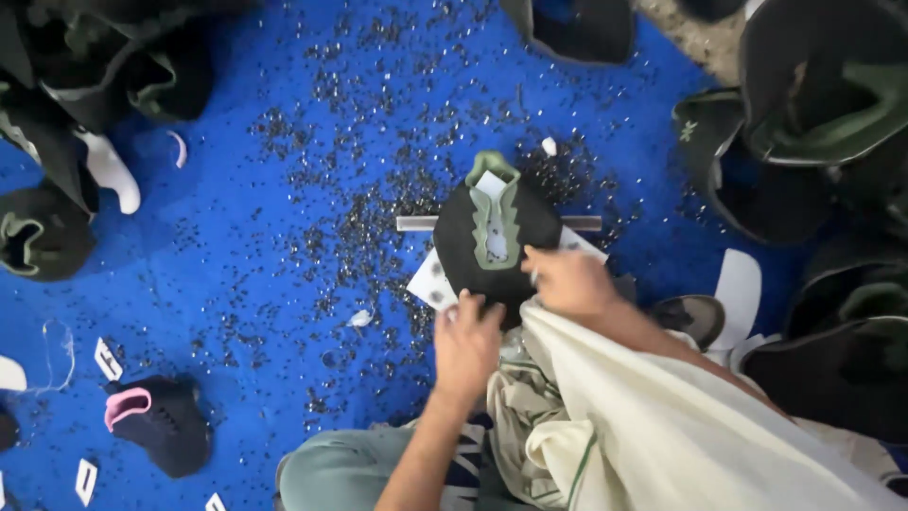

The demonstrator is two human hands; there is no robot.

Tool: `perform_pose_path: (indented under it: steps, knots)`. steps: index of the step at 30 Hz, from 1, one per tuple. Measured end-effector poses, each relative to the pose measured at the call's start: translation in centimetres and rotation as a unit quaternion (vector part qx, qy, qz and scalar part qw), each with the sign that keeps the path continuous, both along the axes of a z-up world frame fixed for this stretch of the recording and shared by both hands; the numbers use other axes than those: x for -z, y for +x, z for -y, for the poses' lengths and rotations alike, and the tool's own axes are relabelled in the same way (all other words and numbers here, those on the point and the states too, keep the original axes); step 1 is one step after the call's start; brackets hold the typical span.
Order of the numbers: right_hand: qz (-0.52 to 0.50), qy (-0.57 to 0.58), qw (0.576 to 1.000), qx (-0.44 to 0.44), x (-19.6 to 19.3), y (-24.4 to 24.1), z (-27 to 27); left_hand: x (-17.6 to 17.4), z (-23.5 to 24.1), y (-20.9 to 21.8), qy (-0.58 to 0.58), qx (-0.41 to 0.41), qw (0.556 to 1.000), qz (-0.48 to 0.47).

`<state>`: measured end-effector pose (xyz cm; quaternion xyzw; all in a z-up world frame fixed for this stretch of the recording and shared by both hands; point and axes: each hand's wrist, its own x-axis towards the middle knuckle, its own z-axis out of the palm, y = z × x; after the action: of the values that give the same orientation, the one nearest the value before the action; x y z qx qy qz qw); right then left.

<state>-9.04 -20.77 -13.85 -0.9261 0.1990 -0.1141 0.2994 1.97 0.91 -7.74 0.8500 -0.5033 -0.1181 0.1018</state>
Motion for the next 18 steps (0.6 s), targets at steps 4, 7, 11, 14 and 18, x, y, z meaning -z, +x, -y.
perform_pose_path:
  steps: [4, 7, 11, 14, 18]
  knots:
    - [-0.062, 0.138, 0.973, 0.175, -6.9, 1.8, 5.0, -2.6, 3.2, 7.2, -0.111, -0.163, 0.978, -0.063]
    - [-0.049, 0.055, 0.987, 0.141, -3.9, 0.1, 9.4, 0.5, 5.0, 11.4, -0.218, -0.179, 0.958, -0.042]
    - [-0.118, -0.008, 0.993, 0.005, -3.3, -0.4, 11.2, 3.1, 5.8, 12.1, -0.101, -0.178, 0.978, 0.037]
    - [-0.155, -0.048, 0.986, -0.044, -2.1, -0.4, 11.0, 2.1, 5.4, 11.8, -0.073, -0.178, 0.977, 0.088]
    - [-0.144, -0.081, 0.985, -0.049, -1.6, -1.4, 11.7, 3.3, 5.6, 11.1, -0.081, -0.173, 0.981, 0.029]
